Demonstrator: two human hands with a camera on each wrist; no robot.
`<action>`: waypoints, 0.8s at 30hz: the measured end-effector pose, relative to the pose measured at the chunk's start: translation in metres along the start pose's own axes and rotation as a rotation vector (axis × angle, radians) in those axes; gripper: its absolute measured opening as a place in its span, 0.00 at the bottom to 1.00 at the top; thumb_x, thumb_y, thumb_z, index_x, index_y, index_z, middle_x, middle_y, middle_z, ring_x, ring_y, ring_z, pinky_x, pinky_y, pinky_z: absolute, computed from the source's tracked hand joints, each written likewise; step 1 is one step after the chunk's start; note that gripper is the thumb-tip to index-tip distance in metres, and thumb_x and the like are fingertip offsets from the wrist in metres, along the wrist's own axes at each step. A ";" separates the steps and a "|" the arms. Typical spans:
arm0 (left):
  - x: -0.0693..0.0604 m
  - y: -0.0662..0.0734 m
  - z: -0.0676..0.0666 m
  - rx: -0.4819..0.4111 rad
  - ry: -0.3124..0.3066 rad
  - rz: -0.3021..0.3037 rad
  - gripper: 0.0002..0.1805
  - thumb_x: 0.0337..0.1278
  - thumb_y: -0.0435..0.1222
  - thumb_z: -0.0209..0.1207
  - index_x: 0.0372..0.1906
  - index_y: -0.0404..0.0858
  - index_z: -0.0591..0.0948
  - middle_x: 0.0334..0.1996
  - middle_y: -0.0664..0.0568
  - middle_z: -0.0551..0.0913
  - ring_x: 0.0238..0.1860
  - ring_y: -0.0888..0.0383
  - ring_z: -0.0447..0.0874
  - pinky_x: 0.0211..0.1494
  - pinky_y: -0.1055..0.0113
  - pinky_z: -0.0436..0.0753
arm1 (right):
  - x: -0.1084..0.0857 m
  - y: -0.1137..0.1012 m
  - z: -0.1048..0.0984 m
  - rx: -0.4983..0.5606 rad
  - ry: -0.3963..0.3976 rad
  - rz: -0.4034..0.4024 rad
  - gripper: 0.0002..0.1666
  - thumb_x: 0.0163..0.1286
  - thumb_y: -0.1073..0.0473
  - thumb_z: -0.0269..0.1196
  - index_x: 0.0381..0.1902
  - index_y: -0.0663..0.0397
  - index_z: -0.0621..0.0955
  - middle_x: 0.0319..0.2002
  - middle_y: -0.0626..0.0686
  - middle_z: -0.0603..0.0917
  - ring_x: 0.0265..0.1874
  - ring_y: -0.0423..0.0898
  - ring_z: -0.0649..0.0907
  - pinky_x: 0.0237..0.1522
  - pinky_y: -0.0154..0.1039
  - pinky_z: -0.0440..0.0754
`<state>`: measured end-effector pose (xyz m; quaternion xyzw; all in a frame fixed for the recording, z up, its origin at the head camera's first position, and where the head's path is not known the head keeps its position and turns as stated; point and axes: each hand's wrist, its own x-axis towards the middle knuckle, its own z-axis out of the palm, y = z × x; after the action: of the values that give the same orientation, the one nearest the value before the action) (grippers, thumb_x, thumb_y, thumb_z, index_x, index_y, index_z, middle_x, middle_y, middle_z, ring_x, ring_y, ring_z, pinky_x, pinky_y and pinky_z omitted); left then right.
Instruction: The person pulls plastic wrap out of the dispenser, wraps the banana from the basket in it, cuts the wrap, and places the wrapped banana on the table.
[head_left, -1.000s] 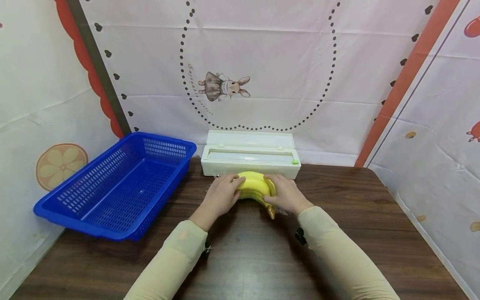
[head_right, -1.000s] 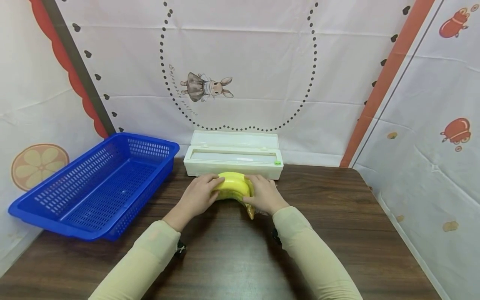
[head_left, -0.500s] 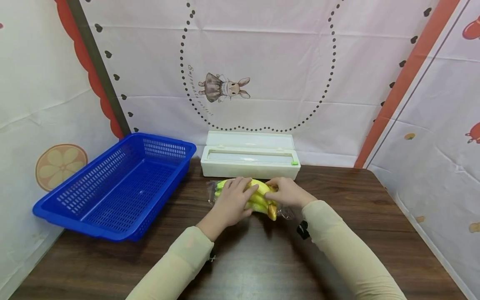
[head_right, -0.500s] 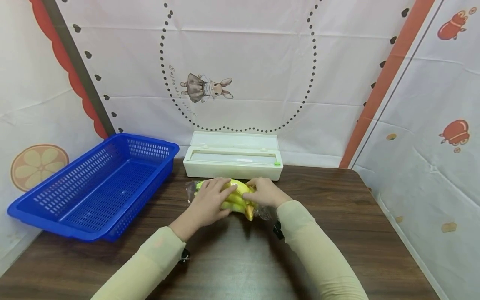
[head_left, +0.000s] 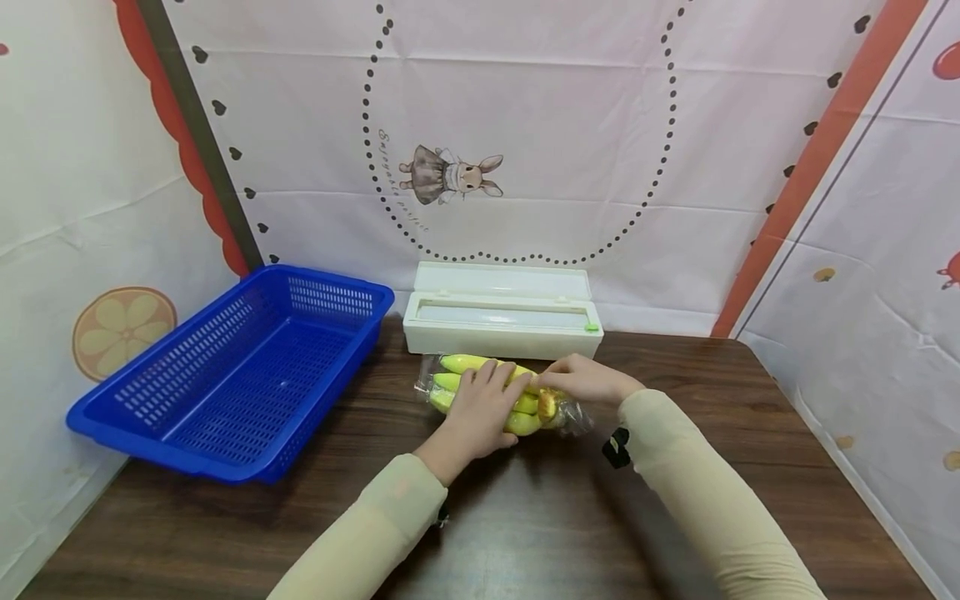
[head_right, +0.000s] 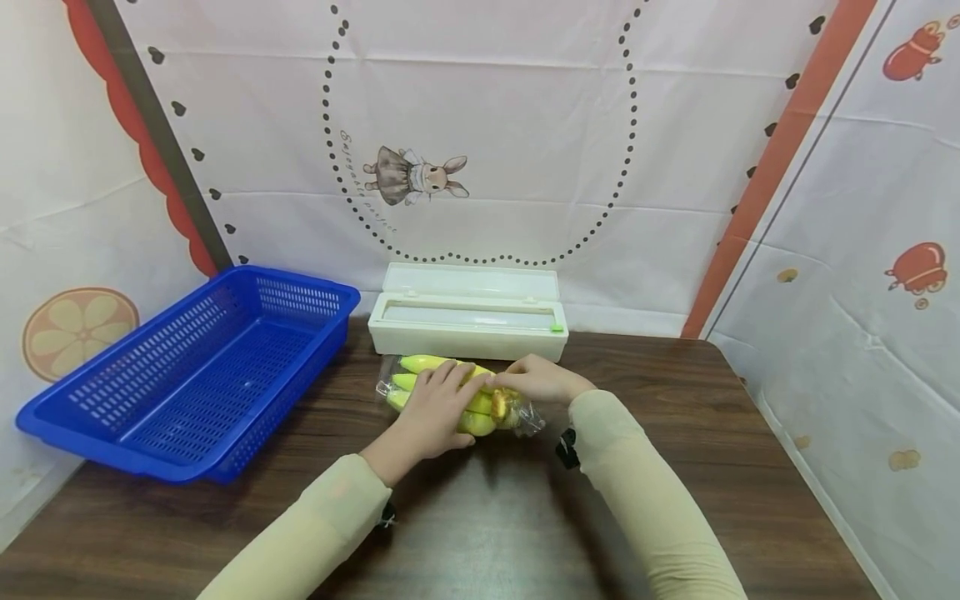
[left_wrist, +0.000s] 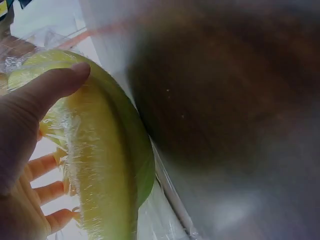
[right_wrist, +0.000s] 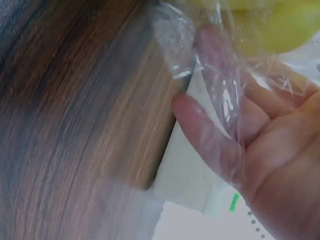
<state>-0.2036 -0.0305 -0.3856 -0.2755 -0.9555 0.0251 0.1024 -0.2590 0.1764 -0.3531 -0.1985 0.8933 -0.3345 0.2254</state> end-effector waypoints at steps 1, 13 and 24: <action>0.003 -0.001 0.001 -0.004 -0.002 -0.009 0.51 0.38 0.60 0.69 0.70 0.51 0.60 0.67 0.48 0.64 0.67 0.46 0.61 0.59 0.49 0.69 | -0.001 0.002 -0.001 0.007 0.008 0.012 0.27 0.67 0.35 0.53 0.47 0.48 0.83 0.38 0.47 0.83 0.38 0.43 0.80 0.46 0.46 0.78; 0.032 -0.010 -0.004 -0.143 -0.110 -0.137 0.53 0.32 0.60 0.71 0.69 0.50 0.63 0.63 0.49 0.69 0.61 0.46 0.68 0.57 0.48 0.71 | -0.012 0.028 -0.004 0.219 0.168 0.071 0.43 0.70 0.30 0.42 0.65 0.59 0.70 0.56 0.61 0.78 0.42 0.50 0.83 0.47 0.48 0.81; 0.053 -0.017 -0.019 -0.298 -0.283 -0.221 0.53 0.31 0.54 0.75 0.69 0.47 0.64 0.65 0.48 0.67 0.65 0.44 0.65 0.61 0.46 0.70 | -0.023 0.040 0.016 0.443 0.354 0.061 0.45 0.72 0.32 0.39 0.69 0.64 0.61 0.59 0.70 0.72 0.40 0.54 0.85 0.42 0.49 0.82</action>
<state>-0.2519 -0.0166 -0.3555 -0.1750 -0.9779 -0.0892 -0.0722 -0.2396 0.2082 -0.3849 -0.0557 0.8295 -0.5441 0.1136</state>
